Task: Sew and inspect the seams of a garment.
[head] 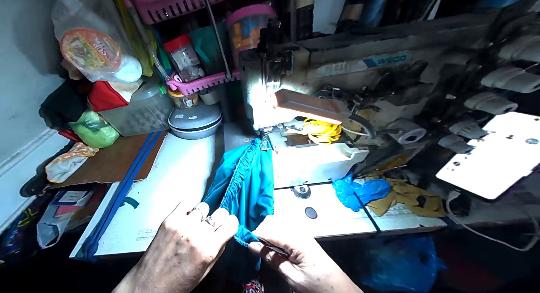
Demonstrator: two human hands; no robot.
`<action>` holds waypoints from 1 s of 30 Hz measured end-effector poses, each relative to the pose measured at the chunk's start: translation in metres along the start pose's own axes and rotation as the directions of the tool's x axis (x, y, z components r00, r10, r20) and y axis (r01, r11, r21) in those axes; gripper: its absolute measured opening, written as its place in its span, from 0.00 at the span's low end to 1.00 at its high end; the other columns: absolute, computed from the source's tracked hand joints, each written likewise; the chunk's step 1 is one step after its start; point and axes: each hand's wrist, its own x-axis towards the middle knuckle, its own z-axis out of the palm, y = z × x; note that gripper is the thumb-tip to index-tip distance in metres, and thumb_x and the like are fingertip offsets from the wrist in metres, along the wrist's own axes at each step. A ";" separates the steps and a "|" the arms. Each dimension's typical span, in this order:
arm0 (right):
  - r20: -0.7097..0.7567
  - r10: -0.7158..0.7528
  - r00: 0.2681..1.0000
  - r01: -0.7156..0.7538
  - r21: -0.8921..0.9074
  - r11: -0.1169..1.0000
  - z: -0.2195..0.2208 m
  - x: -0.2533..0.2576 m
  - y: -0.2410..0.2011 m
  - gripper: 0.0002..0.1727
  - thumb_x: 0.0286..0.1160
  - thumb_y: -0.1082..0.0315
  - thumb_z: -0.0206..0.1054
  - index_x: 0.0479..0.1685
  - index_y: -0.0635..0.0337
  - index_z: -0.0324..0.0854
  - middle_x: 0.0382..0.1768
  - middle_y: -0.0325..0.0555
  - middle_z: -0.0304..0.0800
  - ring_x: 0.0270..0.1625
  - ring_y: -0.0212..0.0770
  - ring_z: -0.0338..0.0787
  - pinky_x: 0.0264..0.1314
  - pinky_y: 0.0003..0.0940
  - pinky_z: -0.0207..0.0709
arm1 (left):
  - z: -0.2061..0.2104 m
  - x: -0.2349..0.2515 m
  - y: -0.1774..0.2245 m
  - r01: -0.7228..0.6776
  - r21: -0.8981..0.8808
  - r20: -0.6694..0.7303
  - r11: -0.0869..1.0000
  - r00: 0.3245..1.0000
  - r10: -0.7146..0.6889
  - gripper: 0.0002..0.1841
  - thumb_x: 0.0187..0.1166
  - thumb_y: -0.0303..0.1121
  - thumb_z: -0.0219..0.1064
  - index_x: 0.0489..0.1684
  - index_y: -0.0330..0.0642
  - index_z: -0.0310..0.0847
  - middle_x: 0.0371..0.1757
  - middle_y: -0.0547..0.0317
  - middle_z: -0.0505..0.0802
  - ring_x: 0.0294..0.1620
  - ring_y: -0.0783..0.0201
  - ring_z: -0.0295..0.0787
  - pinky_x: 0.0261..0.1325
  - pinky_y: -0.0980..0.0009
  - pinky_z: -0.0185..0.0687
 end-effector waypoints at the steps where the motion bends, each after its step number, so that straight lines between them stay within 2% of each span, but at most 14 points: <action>1: 0.000 0.000 1.000 0.000 0.000 1.000 0.000 0.001 0.001 0.12 0.85 0.65 0.63 0.45 0.61 0.92 0.38 0.43 0.91 0.44 0.26 0.88 0.48 0.20 0.80 | 0.000 0.001 0.001 0.012 -0.025 -0.004 1.000 1.000 -0.013 0.10 0.84 0.37 0.56 0.39 0.53 0.85 0.29 0.65 0.85 0.24 0.62 0.76 0.25 0.67 0.68; 5: 0.011 -0.010 1.000 0.009 0.032 0.999 0.004 0.005 -0.002 0.11 0.82 0.65 0.65 0.40 0.63 0.90 0.35 0.44 0.87 0.42 0.29 0.86 0.46 0.21 0.78 | -0.009 0.020 0.004 0.061 -0.210 0.122 0.976 0.992 -0.036 0.11 0.80 0.30 0.58 0.40 0.47 0.90 0.36 0.55 0.94 0.33 0.51 0.91 0.34 0.57 0.83; 7: -0.008 0.000 1.000 0.001 0.061 0.998 0.004 0.008 -0.004 0.12 0.81 0.64 0.67 0.36 0.64 0.88 0.33 0.44 0.85 0.40 0.28 0.84 0.44 0.20 0.77 | 0.012 0.021 -0.007 0.023 -0.228 0.120 0.973 0.993 0.005 0.09 0.80 0.33 0.58 0.42 0.52 0.87 0.43 0.63 0.92 0.38 0.58 0.88 0.34 0.61 0.80; 8: -0.038 0.011 0.999 -0.008 0.083 0.997 0.001 0.009 -0.005 0.12 0.80 0.64 0.68 0.35 0.63 0.88 0.33 0.42 0.86 0.40 0.26 0.84 0.44 0.19 0.77 | 0.024 0.022 -0.014 0.015 -0.232 0.104 0.973 0.994 0.010 0.10 0.77 0.35 0.60 0.43 0.54 0.89 0.49 0.66 0.93 0.43 0.60 0.90 0.38 0.60 0.83; 10: -0.129 0.069 0.989 -0.052 0.129 0.990 -0.010 0.011 -0.005 0.10 0.77 0.62 0.71 0.41 0.60 0.90 0.38 0.36 0.91 0.42 0.20 0.87 0.46 0.17 0.82 | 0.037 0.033 -0.028 0.050 -0.283 0.140 0.958 0.990 -0.011 0.11 0.75 0.35 0.61 0.44 0.53 0.92 0.58 0.68 0.94 0.52 0.60 0.92 0.44 0.55 0.86; 12: -0.227 0.128 0.966 -0.107 0.102 0.989 -0.025 0.012 0.003 0.14 0.75 0.58 0.72 0.50 0.57 0.89 0.39 0.30 0.91 0.37 0.15 0.86 0.41 0.15 0.83 | 0.042 0.051 -0.042 0.128 -0.346 0.223 0.930 0.973 -0.051 0.12 0.80 0.38 0.60 0.46 0.52 0.92 0.53 0.66 0.94 0.52 0.60 0.92 0.48 0.51 0.86; 14: -0.326 0.175 0.929 -0.203 -0.055 0.978 -0.039 0.017 0.012 0.15 0.72 0.55 0.71 0.49 0.55 0.89 0.32 0.30 0.88 0.30 0.17 0.81 0.33 0.16 0.76 | 0.044 0.070 -0.055 0.212 -0.396 0.303 0.893 0.949 -0.090 0.13 0.86 0.43 0.59 0.45 0.51 0.90 0.45 0.64 0.93 0.49 0.61 0.91 0.49 0.52 0.85; 15: -0.360 0.185 0.914 -0.244 -0.127 0.961 -0.044 0.020 0.018 0.16 0.71 0.54 0.70 0.49 0.54 0.89 0.31 0.31 0.88 0.31 0.19 0.82 0.34 0.18 0.77 | 0.046 0.079 -0.060 0.245 -0.409 0.336 0.879 0.936 -0.105 0.15 0.87 0.46 0.58 0.44 0.50 0.90 0.42 0.63 0.92 0.48 0.61 0.90 0.49 0.53 0.84; 17: -0.403 0.197 0.894 -0.302 -0.216 0.929 -0.045 0.029 0.026 0.18 0.73 0.56 0.70 0.57 0.55 0.88 0.40 0.39 0.93 0.40 0.29 0.90 0.45 0.30 0.85 | 0.056 0.091 -0.065 0.275 -0.369 0.372 0.888 0.919 -0.130 0.18 0.88 0.49 0.55 0.52 0.50 0.89 0.44 0.59 0.91 0.52 0.58 0.88 0.55 0.52 0.82; 20: -0.386 0.127 0.914 -0.257 -0.305 0.917 -0.028 0.048 0.036 0.20 0.80 0.63 0.68 0.67 0.61 0.85 0.54 0.51 0.93 0.53 0.41 0.93 0.60 0.40 0.86 | 0.073 0.099 -0.065 0.349 -0.262 0.457 0.900 0.866 -0.203 0.22 0.89 0.48 0.54 0.75 0.56 0.82 0.59 0.52 0.89 0.62 0.49 0.87 0.62 0.42 0.80; 22: -0.294 0.182 0.938 -0.283 -0.352 0.892 -0.016 0.064 0.029 0.22 0.85 0.65 0.61 0.75 0.59 0.80 0.62 0.54 0.89 0.62 0.46 0.90 0.69 0.43 0.81 | 0.078 0.098 -0.068 0.349 -0.172 0.405 0.921 0.877 -0.257 0.18 0.90 0.40 0.54 0.68 0.52 0.86 0.55 0.48 0.91 0.55 0.45 0.90 0.52 0.42 0.84; 24: -0.214 0.249 0.945 -0.314 -0.364 0.877 -0.006 0.080 0.017 0.24 0.87 0.65 0.57 0.80 0.58 0.76 0.61 0.53 0.88 0.63 0.46 0.88 0.69 0.44 0.80 | 0.070 0.101 -0.077 0.329 -0.028 0.401 0.944 0.868 -0.291 0.12 0.89 0.32 0.56 0.54 0.41 0.87 0.48 0.43 0.92 0.49 0.39 0.92 0.46 0.41 0.85; 28: -0.097 0.275 0.956 -0.292 -0.300 0.908 -0.002 0.109 0.008 0.26 0.90 0.64 0.56 0.85 0.57 0.69 0.71 0.54 0.83 0.71 0.49 0.85 0.74 0.49 0.76 | 0.057 0.110 -0.100 0.412 0.154 0.531 0.898 0.732 -0.426 0.14 0.90 0.31 0.53 0.56 0.42 0.87 0.52 0.45 0.93 0.60 0.42 0.88 0.64 0.41 0.71; 30: -0.092 0.275 0.957 -0.288 -0.197 0.937 -0.006 0.108 0.010 0.25 0.90 0.63 0.58 0.83 0.58 0.72 0.74 0.53 0.83 0.73 0.47 0.84 0.78 0.46 0.74 | 0.055 0.123 -0.089 0.458 0.113 0.501 0.882 0.740 -0.448 0.14 0.88 0.30 0.54 0.59 0.44 0.87 0.56 0.47 0.93 0.65 0.44 0.86 0.65 0.40 0.70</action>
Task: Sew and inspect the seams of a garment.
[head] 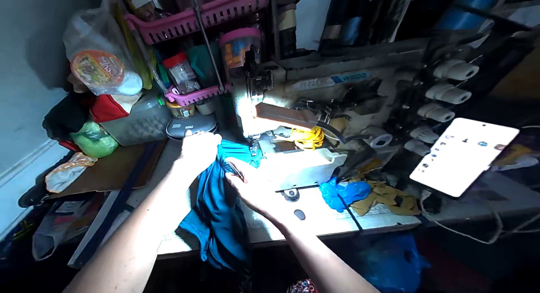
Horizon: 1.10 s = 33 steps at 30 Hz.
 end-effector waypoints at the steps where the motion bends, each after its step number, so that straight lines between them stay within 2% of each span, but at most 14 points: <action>1: -0.002 0.012 1.000 -0.012 0.057 0.998 -0.003 -0.006 0.001 0.23 0.89 0.63 0.59 0.79 0.57 0.76 0.69 0.52 0.86 0.67 0.44 0.87 0.73 0.44 0.77 | 0.000 0.001 0.007 -0.035 -0.086 -0.032 0.996 0.999 0.033 0.15 0.86 0.30 0.55 0.63 0.46 0.85 0.60 0.47 0.91 0.69 0.44 0.84 0.66 0.39 0.71; 4: 0.007 0.122 0.992 -0.118 0.306 0.945 0.000 -0.032 0.006 0.17 0.85 0.56 0.62 0.65 0.53 0.81 0.40 0.42 0.86 0.31 0.32 0.83 0.36 0.31 0.78 | 0.011 0.002 0.016 -0.210 -0.349 -0.042 0.913 0.977 0.208 0.29 0.81 0.37 0.65 0.82 0.38 0.72 0.77 0.39 0.80 0.79 0.41 0.75 0.79 0.38 0.65; 6: 0.006 0.172 0.985 -0.145 0.567 0.811 0.009 -0.046 0.012 0.18 0.82 0.59 0.64 0.65 0.55 0.78 0.25 0.36 0.78 0.19 0.27 0.74 0.23 0.24 0.71 | 0.013 -0.002 0.024 -0.132 -0.446 0.024 0.885 0.987 0.159 0.25 0.82 0.42 0.67 0.75 0.39 0.79 0.67 0.42 0.87 0.68 0.44 0.83 0.71 0.42 0.75; 8: 0.021 0.182 0.983 -0.136 0.750 0.647 0.019 -0.049 0.019 0.22 0.81 0.63 0.62 0.72 0.57 0.70 0.18 0.30 0.72 0.15 0.24 0.71 0.19 0.20 0.70 | 0.011 0.002 0.032 -0.013 -0.395 0.077 0.918 0.996 0.047 0.17 0.84 0.44 0.63 0.58 0.41 0.84 0.45 0.45 0.92 0.50 0.45 0.90 0.53 0.42 0.82; 11: 0.058 0.245 0.968 -0.193 0.797 0.573 0.025 -0.037 0.017 0.31 0.87 0.65 0.59 0.87 0.57 0.58 0.17 0.32 0.70 0.14 0.26 0.71 0.18 0.21 0.69 | 0.011 0.007 0.043 0.046 -0.209 0.005 0.977 0.999 -0.046 0.18 0.92 0.42 0.55 0.64 0.40 0.81 0.47 0.39 0.92 0.53 0.37 0.90 0.54 0.39 0.82; 14: 0.050 0.281 0.959 -0.225 0.738 0.636 0.016 -0.012 0.001 0.32 0.90 0.66 0.54 0.91 0.56 0.52 0.17 0.34 0.68 0.14 0.27 0.69 0.18 0.22 0.67 | -0.042 -0.012 0.072 0.202 -0.219 0.181 0.955 0.970 -0.163 0.18 0.93 0.30 0.49 0.74 0.31 0.75 0.70 0.32 0.85 0.75 0.35 0.78 0.76 0.42 0.68; 16: 0.031 0.291 0.956 -0.232 0.689 0.687 0.011 0.002 0.002 0.31 0.91 0.65 0.53 0.92 0.53 0.52 0.17 0.35 0.68 0.14 0.28 0.68 0.18 0.23 0.66 | -0.018 0.019 0.056 0.315 -0.196 0.131 0.929 0.947 -0.294 0.17 0.90 0.29 0.50 0.65 0.31 0.80 0.63 0.31 0.88 0.68 0.33 0.84 0.65 0.38 0.77; 19: 0.085 0.205 0.975 -0.218 0.552 0.805 0.005 0.008 0.009 0.27 0.90 0.62 0.56 0.88 0.47 0.62 0.24 0.41 0.77 0.17 0.31 0.72 0.21 0.28 0.70 | 0.010 0.048 -0.005 0.393 -0.177 0.005 0.902 0.917 -0.398 0.17 0.90 0.35 0.53 0.67 0.43 0.83 0.57 0.33 0.91 0.61 0.30 0.88 0.56 0.31 0.79; 21: 0.172 0.147 0.974 -0.213 0.470 0.857 0.005 0.001 0.004 0.26 0.90 0.59 0.56 0.85 0.46 0.67 0.29 0.42 0.79 0.18 0.31 0.72 0.22 0.27 0.70 | 0.001 0.035 -0.030 0.272 -0.202 0.074 0.941 0.962 -0.262 0.16 0.89 0.37 0.56 0.69 0.46 0.80 0.53 0.35 0.92 0.58 0.33 0.89 0.56 0.33 0.79; 23: 0.201 0.095 0.975 -0.178 0.454 0.873 0.000 -0.011 0.001 0.20 0.89 0.56 0.57 0.73 0.50 0.79 0.30 0.37 0.81 0.18 0.27 0.71 0.21 0.24 0.68 | -0.018 0.001 -0.037 0.077 -0.365 0.145 0.928 0.989 -0.025 0.18 0.85 0.34 0.64 0.72 0.46 0.78 0.45 0.42 0.92 0.47 0.43 0.90 0.54 0.40 0.82; 26: 0.105 -0.023 0.994 -0.026 0.439 0.898 -0.025 -0.036 0.012 0.16 0.77 0.53 0.71 0.61 0.45 0.86 0.37 0.30 0.88 0.26 0.21 0.79 0.27 0.19 0.73 | -0.045 -0.059 -0.047 -0.092 -0.570 0.154 0.816 0.964 0.217 0.13 0.78 0.33 0.68 0.58 0.52 0.84 0.44 0.67 0.91 0.43 0.72 0.87 0.49 0.67 0.84; 29: 0.026 -0.106 0.994 0.094 0.293 0.952 -0.058 -0.053 0.016 0.23 0.70 0.56 0.75 0.66 0.46 0.83 0.54 0.32 0.88 0.43 0.23 0.86 0.46 0.23 0.82 | -0.057 -0.101 -0.060 -0.020 -0.756 0.181 0.654 0.955 0.237 0.07 0.70 0.38 0.76 0.42 0.51 0.90 0.33 0.72 0.92 0.35 0.79 0.87 0.39 0.80 0.83; 31: -0.010 -0.169 0.986 0.167 0.244 0.955 -0.071 -0.062 0.012 0.16 0.73 0.60 0.71 0.60 0.45 0.85 0.49 0.28 0.89 0.45 0.19 0.87 0.48 0.18 0.82 | -0.052 -0.115 -0.062 -0.050 -0.844 0.135 0.534 0.944 0.302 0.07 0.70 0.42 0.78 0.38 0.53 0.92 0.31 0.74 0.92 0.32 0.81 0.87 0.37 0.85 0.82; 33: -0.049 -0.184 0.982 0.190 0.218 0.957 -0.080 -0.068 0.006 0.07 0.75 0.63 0.68 0.46 0.46 0.88 0.31 0.23 0.85 0.29 0.15 0.79 0.32 0.13 0.74 | -0.046 -0.121 -0.057 -0.099 -0.869 0.076 0.485 0.941 0.329 0.11 0.69 0.47 0.78 0.41 0.55 0.94 0.37 0.78 0.94 0.39 0.84 0.88 0.44 0.86 0.83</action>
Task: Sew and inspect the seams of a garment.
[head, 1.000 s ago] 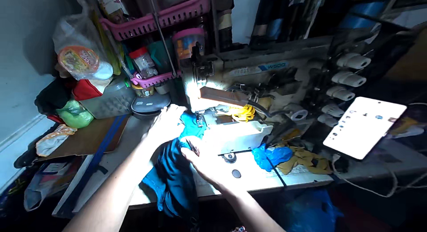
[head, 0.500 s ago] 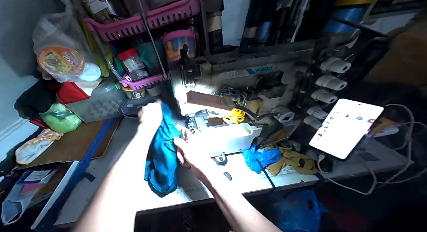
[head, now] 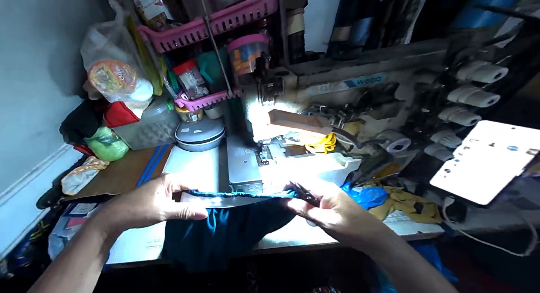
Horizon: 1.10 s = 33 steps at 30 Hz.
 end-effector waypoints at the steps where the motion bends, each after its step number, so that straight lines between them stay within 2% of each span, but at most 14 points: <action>1: -0.014 0.009 1.000 -0.009 0.023 1.000 -0.005 -0.002 -0.005 0.04 0.75 0.62 0.68 0.41 0.45 0.88 0.25 0.22 0.82 0.23 0.14 0.75 0.26 0.11 0.69 | 0.005 0.000 -0.003 -0.062 0.016 -0.038 0.998 0.997 0.062 0.11 0.69 0.49 0.78 0.41 0.57 0.95 0.41 0.81 0.94 0.44 0.85 0.87 0.48 0.87 0.83; 4: 0.017 0.020 1.000 -0.024 0.279 0.960 -0.019 -0.010 -0.015 0.02 0.74 0.54 0.73 0.37 0.35 0.89 0.19 0.17 0.80 0.17 0.10 0.70 0.19 0.08 0.64 | 0.021 0.002 -0.005 -0.396 0.013 -0.112 0.918 0.912 0.394 0.10 0.75 0.52 0.73 0.45 0.63 0.92 0.61 0.81 0.90 0.66 0.79 0.83 0.68 0.79 0.81; 6: 0.112 -0.116 0.987 0.049 0.473 0.879 -0.027 -0.017 -0.015 0.07 0.77 0.53 0.72 0.47 0.36 0.93 0.34 0.18 0.90 0.27 0.09 0.78 0.27 0.07 0.71 | 0.034 -0.003 0.007 -0.578 -0.206 -0.041 0.790 0.811 0.583 0.11 0.83 0.50 0.66 0.50 0.59 0.87 0.64 0.77 0.89 0.72 0.76 0.80 0.75 0.74 0.76; 8: 0.199 -0.293 0.935 0.145 0.540 0.829 -0.030 -0.021 -0.014 0.10 0.81 0.55 0.69 0.52 0.41 0.93 0.54 0.21 0.90 0.51 0.12 0.84 0.50 0.09 0.78 | 0.051 -0.013 0.021 -0.567 -0.498 0.050 0.656 0.736 0.675 0.11 0.86 0.44 0.63 0.43 0.48 0.85 0.54 0.69 0.92 0.68 0.73 0.84 0.76 0.69 0.75; 10: 0.241 -0.381 0.892 0.186 0.573 0.798 -0.030 -0.023 -0.014 0.10 0.83 0.54 0.67 0.51 0.42 0.93 0.61 0.22 0.86 0.60 0.14 0.82 0.57 0.09 0.76 | 0.057 -0.024 0.029 -0.454 -0.572 0.156 0.683 0.758 0.634 0.15 0.86 0.46 0.63 0.43 0.44 0.86 0.47 0.70 0.92 0.58 0.82 0.85 0.67 0.81 0.76; 13: 0.200 -0.404 0.893 0.127 0.748 0.651 -0.029 -0.026 -0.012 0.11 0.85 0.56 0.64 0.53 0.41 0.91 0.60 0.24 0.88 0.36 0.11 0.84 0.31 0.06 0.75 | 0.048 -0.026 0.027 -0.272 -0.221 0.235 0.936 0.917 0.322 0.25 0.82 0.58 0.62 0.54 0.44 0.88 0.39 0.75 0.93 0.39 0.93 0.83 0.44 0.90 0.78; 16: 0.262 -0.374 0.889 0.013 0.804 0.594 -0.029 -0.029 -0.008 0.11 0.86 0.57 0.63 0.54 0.43 0.90 0.49 0.25 0.91 0.28 0.12 0.81 0.25 0.08 0.73 | 0.044 -0.015 0.018 -0.199 0.090 0.252 0.976 0.952 0.171 0.23 0.84 0.50 0.62 0.54 0.36 0.89 0.39 0.64 0.91 0.39 0.89 0.81 0.44 0.86 0.77; 19: 0.361 -0.240 0.901 -0.034 0.610 0.791 -0.040 -0.033 -0.002 0.11 0.85 0.52 0.64 0.52 0.39 0.90 0.30 0.16 0.86 0.22 0.06 0.71 0.21 0.03 0.61 | 0.043 -0.021 0.007 -0.321 0.073 0.128 0.944 0.942 0.310 0.16 0.87 0.46 0.63 0.44 0.43 0.90 0.43 0.70 0.92 0.48 0.90 0.83 0.52 0.89 0.78; 22: 0.366 -0.094 0.926 0.081 0.051 0.995 -0.054 -0.031 0.002 0.12 0.82 0.51 0.65 0.48 0.44 0.89 0.22 0.17 0.77 0.23 0.07 0.69 0.25 0.05 0.62 | 0.032 -0.032 -0.004 -0.304 0.068 0.009 0.950 0.953 0.304 0.14 0.85 0.50 0.63 0.43 0.52 0.91 0.39 0.78 0.92 0.43 0.91 0.84 0.47 0.89 0.80; 26: 0.340 -0.077 0.937 0.194 -0.325 0.925 -0.044 -0.029 0.007 0.16 0.81 0.48 0.64 0.34 0.47 0.89 0.28 0.25 0.82 0.31 0.15 0.78 0.32 0.14 0.70 | 0.042 -0.026 -0.011 -0.240 0.167 0.004 0.956 0.970 0.242 0.14 0.83 0.47 0.66 0.35 0.50 0.92 0.36 0.76 0.88 0.42 0.89 0.79 0.45 0.88 0.72; 29: 0.239 -0.110 0.965 0.232 -0.572 0.786 -0.034 -0.027 0.013 0.18 0.77 0.42 0.62 0.29 0.42 0.87 0.30 0.27 0.81 0.33 0.23 0.81 0.30 0.27 0.75 | 0.043 -0.026 -0.014 -0.126 0.236 -0.057 0.964 0.988 0.143 0.13 0.80 0.46 0.66 0.31 0.52 0.93 0.49 0.76 0.91 0.54 0.86 0.81 0.56 0.84 0.75; 30: 0.211 -0.131 0.969 0.236 -0.619 0.749 -0.032 -0.027 0.018 0.17 0.74 0.42 0.63 0.30 0.40 0.88 0.34 0.27 0.82 0.34 0.23 0.83 0.29 0.28 0.77 | 0.043 -0.027 -0.015 -0.060 0.282 -0.090 0.958 0.992 0.089 0.13 0.79 0.47 0.66 0.31 0.54 0.93 0.49 0.77 0.93 0.51 0.87 0.85 0.55 0.84 0.79; 32: 0.193 -0.122 0.973 0.220 -0.646 0.731 -0.028 -0.027 0.021 0.16 0.75 0.43 0.63 0.34 0.40 0.89 0.39 0.28 0.84 0.37 0.25 0.85 0.31 0.30 0.81 | 0.049 -0.027 -0.018 0.021 0.319 -0.138 0.947 0.990 0.025 0.14 0.81 0.46 0.66 0.31 0.50 0.91 0.30 0.76 0.88 0.32 0.86 0.79 0.36 0.85 0.73; 33: 0.194 -0.087 0.977 0.193 -0.635 0.748 -0.026 -0.027 0.019 0.15 0.76 0.46 0.64 0.35 0.43 0.89 0.38 0.29 0.85 0.37 0.27 0.86 0.33 0.32 0.82 | 0.052 -0.027 -0.018 0.036 0.308 -0.140 0.951 0.990 0.008 0.13 0.82 0.45 0.66 0.33 0.49 0.91 0.27 0.75 0.87 0.30 0.86 0.79 0.35 0.87 0.74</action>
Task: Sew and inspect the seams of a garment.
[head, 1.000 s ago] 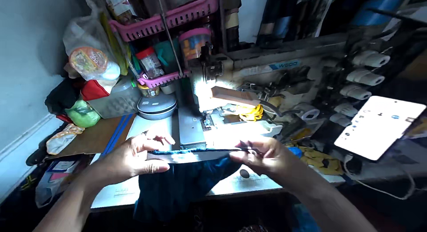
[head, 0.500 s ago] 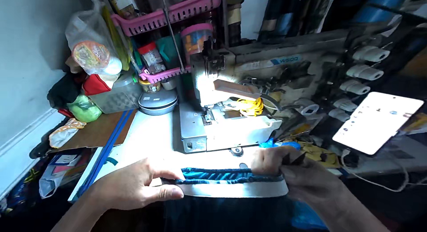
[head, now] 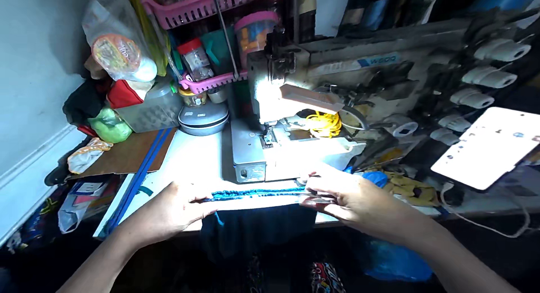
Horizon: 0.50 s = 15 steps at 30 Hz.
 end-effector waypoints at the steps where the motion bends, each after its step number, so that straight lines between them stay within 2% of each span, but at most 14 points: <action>1: 0.026 0.031 0.999 -0.031 0.037 0.999 0.000 0.002 -0.003 0.14 0.77 0.49 0.63 0.33 0.45 0.87 0.31 0.29 0.82 0.32 0.26 0.82 0.32 0.30 0.78 | 0.003 0.000 0.000 0.020 -0.022 -0.008 1.000 1.000 -0.020 0.13 0.82 0.44 0.66 0.36 0.48 0.92 0.28 0.74 0.88 0.31 0.86 0.81 0.37 0.87 0.76; 3: 0.068 0.071 0.995 -0.079 0.121 0.990 0.001 0.004 -0.007 0.12 0.79 0.54 0.63 0.34 0.48 0.86 0.24 0.30 0.80 0.27 0.25 0.79 0.30 0.26 0.75 | 0.007 0.000 -0.001 0.059 -0.078 -0.055 0.995 0.996 -0.063 0.11 0.81 0.44 0.67 0.37 0.49 0.92 0.31 0.74 0.89 0.33 0.85 0.82 0.39 0.86 0.78; 6: 0.039 0.036 0.999 -0.042 0.157 0.987 0.005 0.000 -0.011 0.11 0.73 0.62 0.64 0.47 0.50 0.90 0.33 0.33 0.85 0.33 0.27 0.82 0.36 0.27 0.79 | 0.007 -0.003 -0.006 0.017 -0.151 -0.112 0.988 0.993 -0.035 0.10 0.80 0.44 0.68 0.40 0.52 0.93 0.34 0.77 0.91 0.37 0.86 0.85 0.43 0.86 0.82; 8: 0.025 0.053 0.998 -0.057 0.172 0.983 0.008 0.000 -0.010 0.10 0.72 0.63 0.64 0.46 0.50 0.89 0.33 0.32 0.84 0.33 0.25 0.82 0.36 0.23 0.78 | 0.006 -0.006 -0.010 0.002 -0.242 -0.080 0.970 0.997 -0.022 0.09 0.80 0.44 0.69 0.41 0.52 0.91 0.34 0.77 0.90 0.37 0.85 0.85 0.44 0.86 0.82; 10: 0.129 0.180 0.975 -0.208 0.251 0.945 0.002 0.006 -0.008 0.06 0.76 0.63 0.67 0.40 0.51 0.89 0.30 0.31 0.85 0.32 0.24 0.82 0.38 0.24 0.78 | 0.003 -0.005 -0.013 0.086 -0.367 -0.008 0.926 0.995 -0.095 0.05 0.79 0.38 0.69 0.38 0.51 0.89 0.32 0.76 0.89 0.35 0.83 0.84 0.42 0.85 0.80; 12: 0.332 0.335 0.882 -0.442 0.332 0.833 -0.006 0.017 -0.006 0.08 0.83 0.63 0.67 0.38 0.55 0.88 0.23 0.33 0.84 0.23 0.24 0.78 0.28 0.22 0.72 | 0.002 0.002 -0.013 0.247 -0.508 0.086 0.826 0.968 -0.237 0.07 0.82 0.28 0.64 0.35 0.46 0.88 0.31 0.70 0.91 0.36 0.77 0.88 0.46 0.79 0.85; 13: 0.391 0.374 0.841 -0.512 0.356 0.781 -0.005 0.023 -0.005 0.10 0.85 0.63 0.66 0.38 0.57 0.87 0.20 0.35 0.81 0.18 0.25 0.76 0.23 0.21 0.71 | 0.004 0.007 -0.014 0.300 -0.554 0.131 0.777 0.953 -0.274 0.09 0.84 0.26 0.60 0.36 0.45 0.86 0.32 0.70 0.91 0.37 0.77 0.89 0.47 0.77 0.87; 15: 0.430 0.389 0.815 -0.565 0.437 0.700 -0.001 0.032 -0.003 0.09 0.87 0.65 0.63 0.42 0.60 0.85 0.18 0.37 0.78 0.15 0.27 0.75 0.20 0.22 0.72 | 0.012 0.018 -0.019 0.377 -0.625 0.192 0.684 0.923 -0.334 0.10 0.88 0.27 0.57 0.44 0.42 0.86 0.36 0.66 0.93 0.39 0.73 0.92 0.48 0.75 0.89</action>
